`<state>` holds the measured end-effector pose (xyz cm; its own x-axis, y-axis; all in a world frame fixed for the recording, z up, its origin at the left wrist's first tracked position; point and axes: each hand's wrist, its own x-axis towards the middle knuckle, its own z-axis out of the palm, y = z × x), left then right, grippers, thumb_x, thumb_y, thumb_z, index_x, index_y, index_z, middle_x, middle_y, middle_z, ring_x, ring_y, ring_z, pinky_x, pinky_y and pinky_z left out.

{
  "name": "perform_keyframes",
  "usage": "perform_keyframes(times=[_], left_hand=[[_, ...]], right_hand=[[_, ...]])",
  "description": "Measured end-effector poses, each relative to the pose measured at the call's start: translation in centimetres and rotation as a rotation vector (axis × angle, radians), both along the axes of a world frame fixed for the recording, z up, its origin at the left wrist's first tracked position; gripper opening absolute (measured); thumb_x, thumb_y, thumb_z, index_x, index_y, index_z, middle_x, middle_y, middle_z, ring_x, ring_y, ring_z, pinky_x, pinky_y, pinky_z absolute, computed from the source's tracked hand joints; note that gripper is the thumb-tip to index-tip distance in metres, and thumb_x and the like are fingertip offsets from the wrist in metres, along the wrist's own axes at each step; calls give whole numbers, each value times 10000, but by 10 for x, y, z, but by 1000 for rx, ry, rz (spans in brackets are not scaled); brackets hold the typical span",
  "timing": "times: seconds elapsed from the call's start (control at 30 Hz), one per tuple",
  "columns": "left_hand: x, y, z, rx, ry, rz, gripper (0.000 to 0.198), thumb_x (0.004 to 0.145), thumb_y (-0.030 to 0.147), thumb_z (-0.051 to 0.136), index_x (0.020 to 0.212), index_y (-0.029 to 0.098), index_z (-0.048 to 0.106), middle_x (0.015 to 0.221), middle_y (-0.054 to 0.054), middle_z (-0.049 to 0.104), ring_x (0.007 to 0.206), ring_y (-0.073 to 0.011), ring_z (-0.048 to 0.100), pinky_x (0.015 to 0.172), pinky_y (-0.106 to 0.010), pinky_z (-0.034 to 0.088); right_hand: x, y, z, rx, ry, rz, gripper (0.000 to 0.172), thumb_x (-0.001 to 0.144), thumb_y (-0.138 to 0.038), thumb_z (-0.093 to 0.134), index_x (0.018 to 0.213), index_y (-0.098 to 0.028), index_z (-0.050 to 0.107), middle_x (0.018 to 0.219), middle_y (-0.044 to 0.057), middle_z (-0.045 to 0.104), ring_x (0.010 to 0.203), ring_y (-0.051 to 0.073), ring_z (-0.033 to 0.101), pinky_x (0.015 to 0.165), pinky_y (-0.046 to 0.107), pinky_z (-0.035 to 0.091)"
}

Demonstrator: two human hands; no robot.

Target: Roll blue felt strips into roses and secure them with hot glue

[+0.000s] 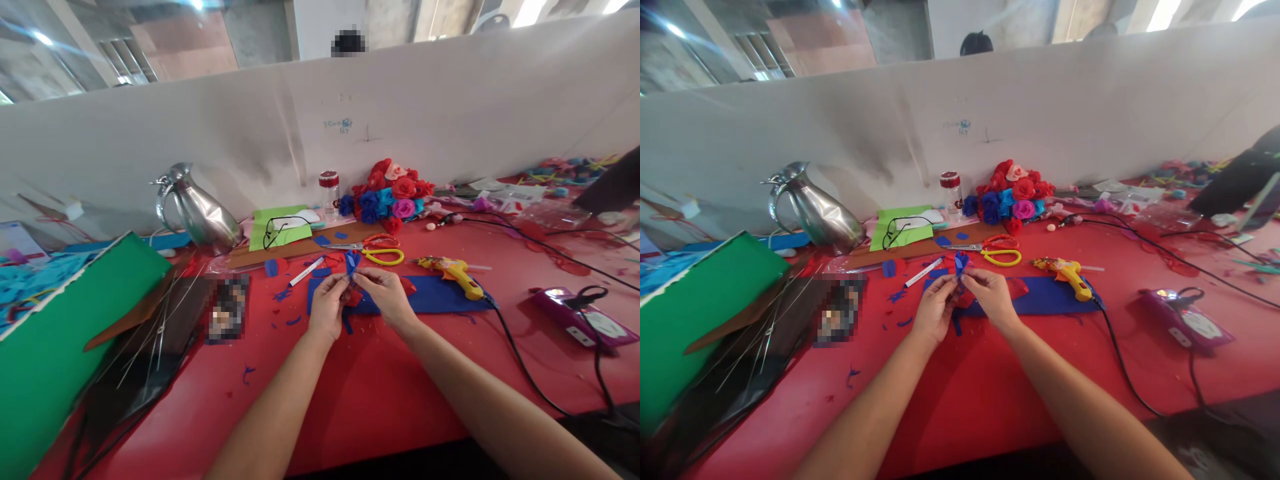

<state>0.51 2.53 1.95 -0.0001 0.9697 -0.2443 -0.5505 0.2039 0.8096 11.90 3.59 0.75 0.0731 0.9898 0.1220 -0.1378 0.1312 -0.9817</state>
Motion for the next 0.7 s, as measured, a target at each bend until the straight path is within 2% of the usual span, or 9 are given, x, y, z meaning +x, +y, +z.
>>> perform_keyframes(times=[0.23,0.53,0.7], left_hand=[[0,-1,-1,34,47,-41,267,557,299,828,700,152,658,585,31,594,500,-65,503,484,-189,375],[2,-3,0,50,51,-46,281,538,301,836,703,144,671,603,15,624,505,-69,541,482,-180,375],[3,-4,1,58,84,-40,241,586,294,816,721,145,683,629,3,638,544,-77,567,498,-178,376]], right_hand=[[1,0,-2,13,-46,-26,285,654,-437,711,755,-171,738,726,36,717,679,168,621,653,288,514],[0,-1,0,23,-50,-38,295,659,-445,713,747,-164,717,684,36,698,644,168,614,614,281,508],[0,0,-1,32,-70,-60,301,663,-458,710,747,-169,695,708,39,704,647,172,617,604,278,505]])
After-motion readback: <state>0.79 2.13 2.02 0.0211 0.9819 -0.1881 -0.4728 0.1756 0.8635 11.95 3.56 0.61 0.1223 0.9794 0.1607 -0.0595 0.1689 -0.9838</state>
